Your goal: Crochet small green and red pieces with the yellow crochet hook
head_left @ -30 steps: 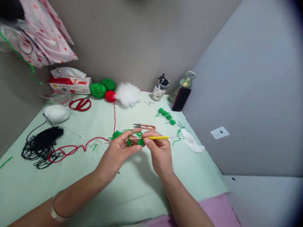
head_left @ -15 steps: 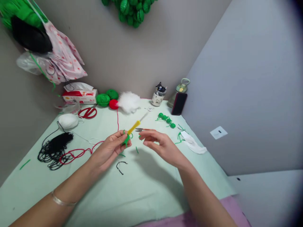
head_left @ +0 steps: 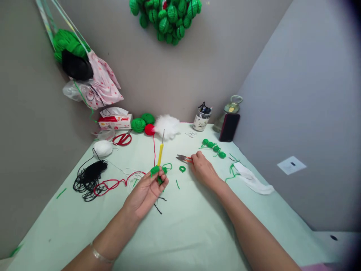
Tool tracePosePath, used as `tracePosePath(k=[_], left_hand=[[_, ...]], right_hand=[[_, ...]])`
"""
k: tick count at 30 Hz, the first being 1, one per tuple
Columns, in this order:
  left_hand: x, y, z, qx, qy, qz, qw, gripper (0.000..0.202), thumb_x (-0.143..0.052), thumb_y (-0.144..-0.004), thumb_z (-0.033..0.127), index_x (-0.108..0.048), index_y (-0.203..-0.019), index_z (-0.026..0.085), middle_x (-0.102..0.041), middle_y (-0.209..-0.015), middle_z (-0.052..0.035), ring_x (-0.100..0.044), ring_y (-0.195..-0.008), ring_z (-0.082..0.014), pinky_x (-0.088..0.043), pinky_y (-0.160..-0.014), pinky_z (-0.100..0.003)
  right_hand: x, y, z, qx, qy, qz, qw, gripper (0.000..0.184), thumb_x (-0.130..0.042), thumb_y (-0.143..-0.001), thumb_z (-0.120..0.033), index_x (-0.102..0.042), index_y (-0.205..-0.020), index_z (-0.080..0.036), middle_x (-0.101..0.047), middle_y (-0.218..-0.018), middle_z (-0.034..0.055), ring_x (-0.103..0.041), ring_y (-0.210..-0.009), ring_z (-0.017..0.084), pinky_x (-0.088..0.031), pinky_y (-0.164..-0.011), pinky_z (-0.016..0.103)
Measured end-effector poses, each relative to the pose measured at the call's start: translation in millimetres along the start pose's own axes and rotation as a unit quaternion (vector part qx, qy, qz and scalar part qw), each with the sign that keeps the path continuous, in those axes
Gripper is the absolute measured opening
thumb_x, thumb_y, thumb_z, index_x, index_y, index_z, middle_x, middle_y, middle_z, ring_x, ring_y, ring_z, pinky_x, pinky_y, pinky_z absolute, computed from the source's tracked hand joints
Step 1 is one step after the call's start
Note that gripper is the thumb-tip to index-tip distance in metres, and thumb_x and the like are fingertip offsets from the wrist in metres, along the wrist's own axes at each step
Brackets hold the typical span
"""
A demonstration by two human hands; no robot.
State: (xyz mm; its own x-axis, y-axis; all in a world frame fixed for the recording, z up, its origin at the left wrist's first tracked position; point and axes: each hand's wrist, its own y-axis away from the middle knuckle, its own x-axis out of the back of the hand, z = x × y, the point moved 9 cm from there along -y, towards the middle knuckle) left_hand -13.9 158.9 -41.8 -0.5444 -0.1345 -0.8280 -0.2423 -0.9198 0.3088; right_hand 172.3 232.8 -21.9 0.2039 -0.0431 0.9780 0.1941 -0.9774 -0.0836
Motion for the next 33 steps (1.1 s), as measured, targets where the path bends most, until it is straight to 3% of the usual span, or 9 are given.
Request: tracePosePath(k=[5,8,10,14,18,23,28,33], left_hand=[[7.4,2.2,-0.7,0.0,0.02,0.033,0.999,0.022,-0.053,-0.093,-0.001,-0.07,-0.083,0.009,-0.063,-0.079,-0.0043,-0.066,-0.073,-0.0109,-0.063,-0.077,-0.026],[10.5,3.3,4.6,-0.012,0.03,0.051,0.998,0.026,-0.049,-0.095,0.0,-0.07,-0.083,0.009,-0.064,-0.078,-0.0044,-0.066,-0.073,-0.0107,-0.063,-0.076,-0.025],[14.2,3.2,7.6,-0.022,0.035,0.061,0.997,0.028,-0.047,-0.095,0.0,-0.07,-0.081,0.009,-0.065,-0.078,-0.0046,-0.067,-0.072,-0.0103,-0.063,-0.076,-0.025],[22.3,2.2,8.5,-0.038,0.035,0.075,0.996,0.027,-0.05,-0.094,-0.001,-0.07,-0.08,0.01,-0.068,-0.082,-0.0053,-0.068,-0.074,-0.0104,-0.063,-0.076,-0.025],[23.3,1.6,5.5,-0.048,0.024,0.062,0.997,0.021,-0.058,-0.091,0.003,-0.071,-0.078,0.012,-0.071,-0.088,-0.0063,-0.069,-0.081,-0.0135,-0.063,-0.075,-0.027],[21.5,1.8,-0.3,-0.045,0.001,0.039,0.998,0.01,-0.067,-0.086,0.007,-0.075,-0.085,0.013,-0.073,-0.096,-0.0065,-0.068,-0.085,-0.0142,-0.061,-0.081,-0.029],[21.6,2.0,-3.9,-0.044,-0.021,0.028,0.998,0.004,-0.073,-0.083,0.012,-0.075,-0.083,0.015,-0.072,-0.09,-0.0031,-0.064,-0.08,-0.0117,-0.058,-0.084,-0.027],[20.7,2.1,-3.2,-0.051,-0.035,0.023,0.998,0.006,-0.077,-0.079,0.015,-0.076,-0.085,0.017,-0.073,-0.094,-0.0023,-0.064,-0.083,-0.0121,-0.056,-0.086,-0.027]], right_hand=[[16.2,13.1,-13.5,0.027,-0.083,0.014,0.996,0.032,-0.036,-0.096,-0.009,-0.053,-0.121,-0.019,-0.063,-0.113,0.0073,-0.063,-0.095,0.019,-0.049,-0.083,0.031],[28.2,25.2,-39.1,0.11,-0.214,0.038,0.97,0.025,-0.043,-0.101,-0.021,-0.054,-0.123,-0.022,-0.066,-0.111,0.0046,-0.063,-0.097,0.018,-0.049,-0.086,0.03],[37.7,35.0,-56.9,0.17,-0.256,0.072,0.949,0.023,-0.049,-0.102,-0.034,-0.059,-0.117,-0.021,-0.065,-0.1,0.0048,-0.061,-0.089,0.019,-0.048,-0.08,0.031],[51.5,53.6,-86.9,0.246,-0.185,0.173,0.936,0.031,-0.054,-0.099,-0.042,-0.066,-0.112,-0.016,-0.061,-0.083,0.0056,-0.052,-0.076,0.02,-0.042,-0.069,0.032],[54.9,61.6,-102.9,0.262,-0.141,0.23,0.927,0.027,-0.059,-0.097,-0.038,-0.068,-0.108,-0.014,-0.061,-0.077,0.0058,-0.048,-0.071,0.02,-0.038,-0.064,0.033],[54.5,60.6,-104.3,0.25,-0.135,0.238,0.929,0.023,-0.06,-0.097,-0.035,-0.069,-0.106,-0.015,-0.062,-0.074,0.005,-0.045,-0.068,0.019,-0.036,-0.063,0.033],[54.6,61.2,-106.8,0.256,-0.134,0.24,0.927,0.02,-0.06,-0.098,-0.032,-0.069,-0.105,-0.015,-0.062,-0.072,0.004,-0.044,-0.067,0.019,-0.035,-0.062,0.033],[53.9,62.8,-109.7,0.262,-0.133,0.232,0.927,0.021,-0.059,-0.099,-0.032,-0.07,-0.104,-0.014,-0.063,-0.072,0.0045,-0.043,-0.067,0.019,-0.035,-0.062,0.032]])
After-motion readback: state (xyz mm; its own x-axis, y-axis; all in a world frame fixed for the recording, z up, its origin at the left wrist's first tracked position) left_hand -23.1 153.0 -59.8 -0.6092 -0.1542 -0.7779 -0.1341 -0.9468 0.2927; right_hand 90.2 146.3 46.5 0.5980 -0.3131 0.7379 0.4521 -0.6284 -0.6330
